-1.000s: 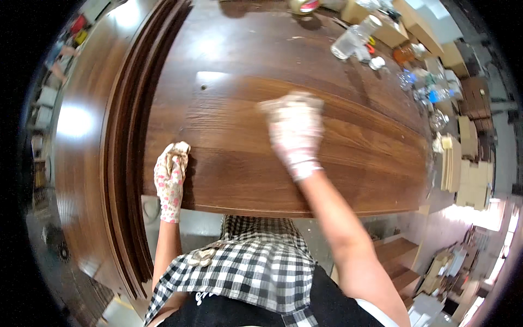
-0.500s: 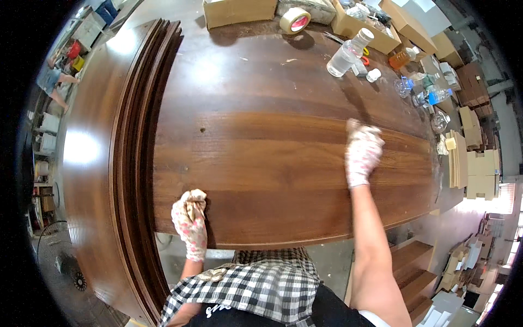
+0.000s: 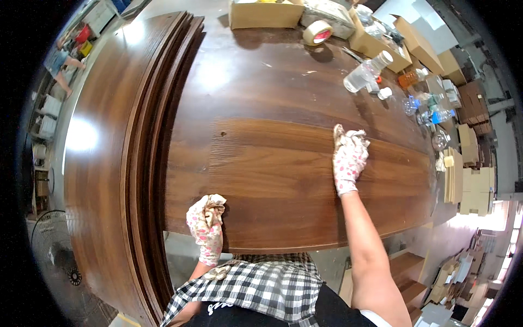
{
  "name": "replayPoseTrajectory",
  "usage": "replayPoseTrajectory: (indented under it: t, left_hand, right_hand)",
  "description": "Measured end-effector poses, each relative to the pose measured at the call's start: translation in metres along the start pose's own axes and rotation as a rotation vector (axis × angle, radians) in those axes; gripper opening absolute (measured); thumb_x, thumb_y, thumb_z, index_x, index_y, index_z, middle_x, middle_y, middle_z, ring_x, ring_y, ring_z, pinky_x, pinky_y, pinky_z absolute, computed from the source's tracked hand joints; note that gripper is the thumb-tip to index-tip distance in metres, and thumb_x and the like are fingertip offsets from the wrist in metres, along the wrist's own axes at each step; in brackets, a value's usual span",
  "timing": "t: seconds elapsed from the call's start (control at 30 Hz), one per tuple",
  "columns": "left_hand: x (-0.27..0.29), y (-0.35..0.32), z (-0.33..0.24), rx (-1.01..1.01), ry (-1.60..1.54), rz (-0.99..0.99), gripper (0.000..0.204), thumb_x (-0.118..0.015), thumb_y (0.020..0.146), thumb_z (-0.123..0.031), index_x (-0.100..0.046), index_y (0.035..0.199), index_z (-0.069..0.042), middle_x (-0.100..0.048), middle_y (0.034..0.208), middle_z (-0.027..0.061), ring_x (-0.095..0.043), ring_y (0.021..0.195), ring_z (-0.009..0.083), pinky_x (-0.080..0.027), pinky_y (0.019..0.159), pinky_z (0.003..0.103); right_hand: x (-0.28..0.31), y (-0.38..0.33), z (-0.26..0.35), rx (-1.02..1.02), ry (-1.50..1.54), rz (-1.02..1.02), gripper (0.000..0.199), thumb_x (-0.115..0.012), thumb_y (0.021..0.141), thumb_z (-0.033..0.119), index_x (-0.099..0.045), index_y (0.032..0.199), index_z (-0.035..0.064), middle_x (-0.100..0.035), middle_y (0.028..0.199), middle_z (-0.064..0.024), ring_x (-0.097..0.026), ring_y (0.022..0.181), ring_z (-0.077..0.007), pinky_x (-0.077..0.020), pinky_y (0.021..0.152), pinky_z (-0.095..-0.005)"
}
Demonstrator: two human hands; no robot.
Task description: The person polishes wooden panels using a sponge and cloths, wiping down the surfaces, and stacks the finished panels onto a cart before applying liquid from a bottle onto a cloth.
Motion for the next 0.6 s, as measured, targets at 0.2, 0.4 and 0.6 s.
replayPoseTrajectory:
  t: [0.2,0.4,0.6]
  left_hand:
    - [0.005,-0.006,0.006,0.005,0.044,0.068,0.049,-0.059,0.068,0.002,-0.056,0.116,-0.006,-0.059,0.106,0.0118,-0.053,0.102,0.0298,-0.041,0.09,0.039]
    - [0.012,-0.008,0.026,0.063,-0.166,0.049,0.03,-0.054,0.087,-0.007,-0.053,0.117,-0.002,-0.057,0.104,0.0122,-0.056,0.096,0.0227,-0.046,0.085,0.035]
    - [0.016,0.021,0.002,0.12,-0.53,0.014,0.031,-0.053,0.095,-0.019,-0.048,0.12,-0.002,-0.057,0.109,0.0092,-0.056,0.094,0.0151,-0.048,0.08,0.025]
  right_hand:
    - [-0.208,-0.034,0.176,0.415,-0.565,0.511,0.047,-0.052,0.087,0.037,-0.054,0.108,-0.0057,-0.061,0.094,-0.0197,-0.058,0.096,-0.0318,-0.0442,0.095,-0.0398]
    - [-0.16,-0.053,0.149,0.46,-0.513,0.44,0.041,-0.051,0.087,0.026,-0.051,0.116,-0.0035,-0.059,0.105,-0.0194,-0.057,0.105,-0.0304,-0.0469,0.094,-0.0371]
    - [0.116,0.001,-0.036,0.016,-1.535,0.162,0.024,-0.044,0.092,0.021,-0.059,0.111,0.0187,-0.058,0.091,-0.0135,-0.058,0.075,-0.0267,-0.0495,0.067,-0.0397]
Point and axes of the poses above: each hand's wrist, its own y-axis towards the middle knuckle, its own x-axis out of the back of the hand, z = x × y, the point moved 3 cm from there along y, towards the middle knuckle
